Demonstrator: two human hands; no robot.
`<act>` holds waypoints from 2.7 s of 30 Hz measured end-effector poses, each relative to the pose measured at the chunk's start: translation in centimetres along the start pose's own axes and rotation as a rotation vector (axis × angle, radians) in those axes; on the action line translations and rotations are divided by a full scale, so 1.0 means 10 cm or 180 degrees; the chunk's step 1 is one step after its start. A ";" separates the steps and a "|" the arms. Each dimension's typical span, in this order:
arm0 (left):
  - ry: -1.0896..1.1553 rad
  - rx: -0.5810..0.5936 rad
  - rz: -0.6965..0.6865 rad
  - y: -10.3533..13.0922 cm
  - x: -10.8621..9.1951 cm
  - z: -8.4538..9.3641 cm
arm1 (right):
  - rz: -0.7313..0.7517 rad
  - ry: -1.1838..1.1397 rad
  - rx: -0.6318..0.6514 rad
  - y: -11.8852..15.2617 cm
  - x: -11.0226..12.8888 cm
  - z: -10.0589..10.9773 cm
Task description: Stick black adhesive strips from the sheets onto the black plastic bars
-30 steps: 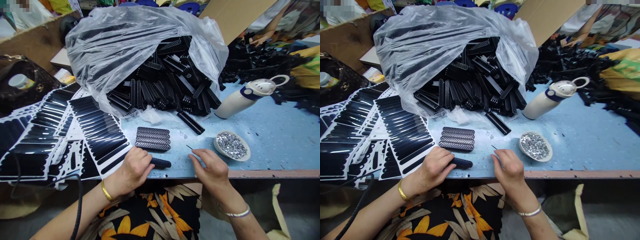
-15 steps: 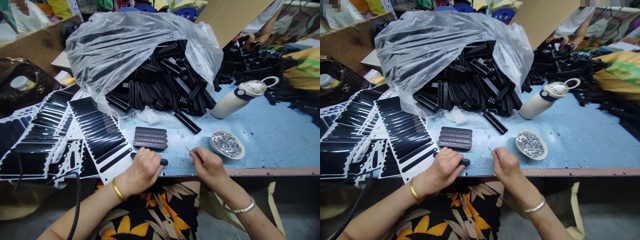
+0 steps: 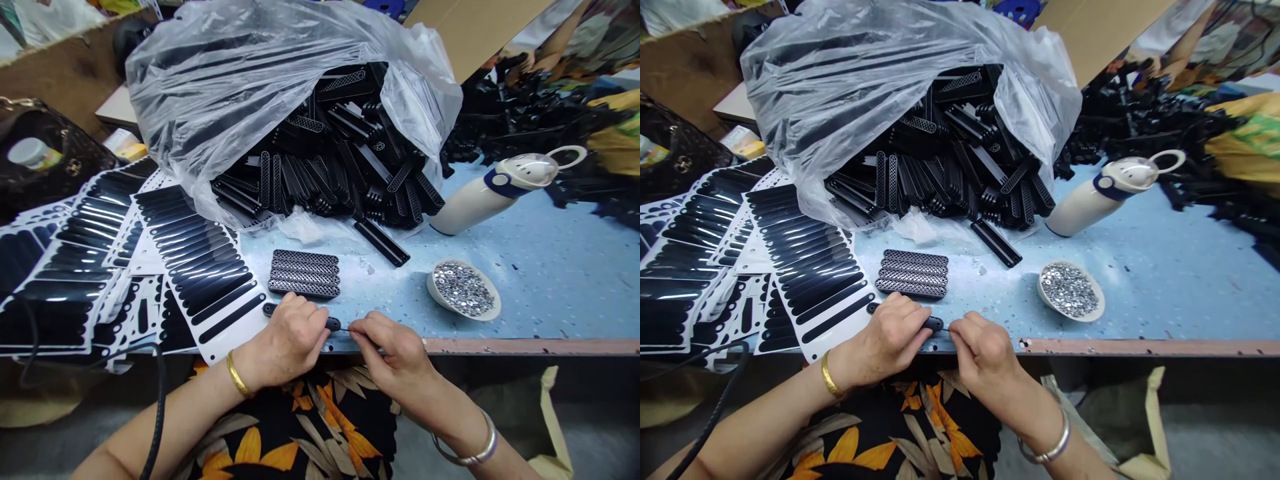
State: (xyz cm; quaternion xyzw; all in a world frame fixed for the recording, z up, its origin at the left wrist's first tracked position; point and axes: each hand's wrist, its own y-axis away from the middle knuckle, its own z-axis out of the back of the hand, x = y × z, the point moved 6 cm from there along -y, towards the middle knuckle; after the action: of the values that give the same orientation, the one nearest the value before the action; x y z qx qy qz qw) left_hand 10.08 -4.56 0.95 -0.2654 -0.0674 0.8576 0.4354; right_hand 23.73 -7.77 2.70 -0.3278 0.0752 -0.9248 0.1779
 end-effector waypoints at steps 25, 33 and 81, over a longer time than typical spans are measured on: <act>0.0193 0.0119 -0.0072 0.01 0.03 -0.01 | -0.0581 -0.0547 0.0306 -0.18 -0.22 -0.08; 0.0205 0.0103 -0.0062 0.01 0.03 -0.01 | -0.0174 -0.0108 -0.0159 -0.14 -0.15 -0.01; 0.0738 -0.0026 0.0087 0.00 0.10 -0.06 | -0.1015 -0.0855 0.0461 -0.21 -0.20 -0.11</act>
State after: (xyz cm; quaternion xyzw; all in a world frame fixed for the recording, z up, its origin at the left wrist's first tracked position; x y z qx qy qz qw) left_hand 9.89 -3.90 0.08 -0.3655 -0.0164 0.8266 0.4275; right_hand 23.87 -5.08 1.27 -0.4422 -0.0686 -0.8922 0.0609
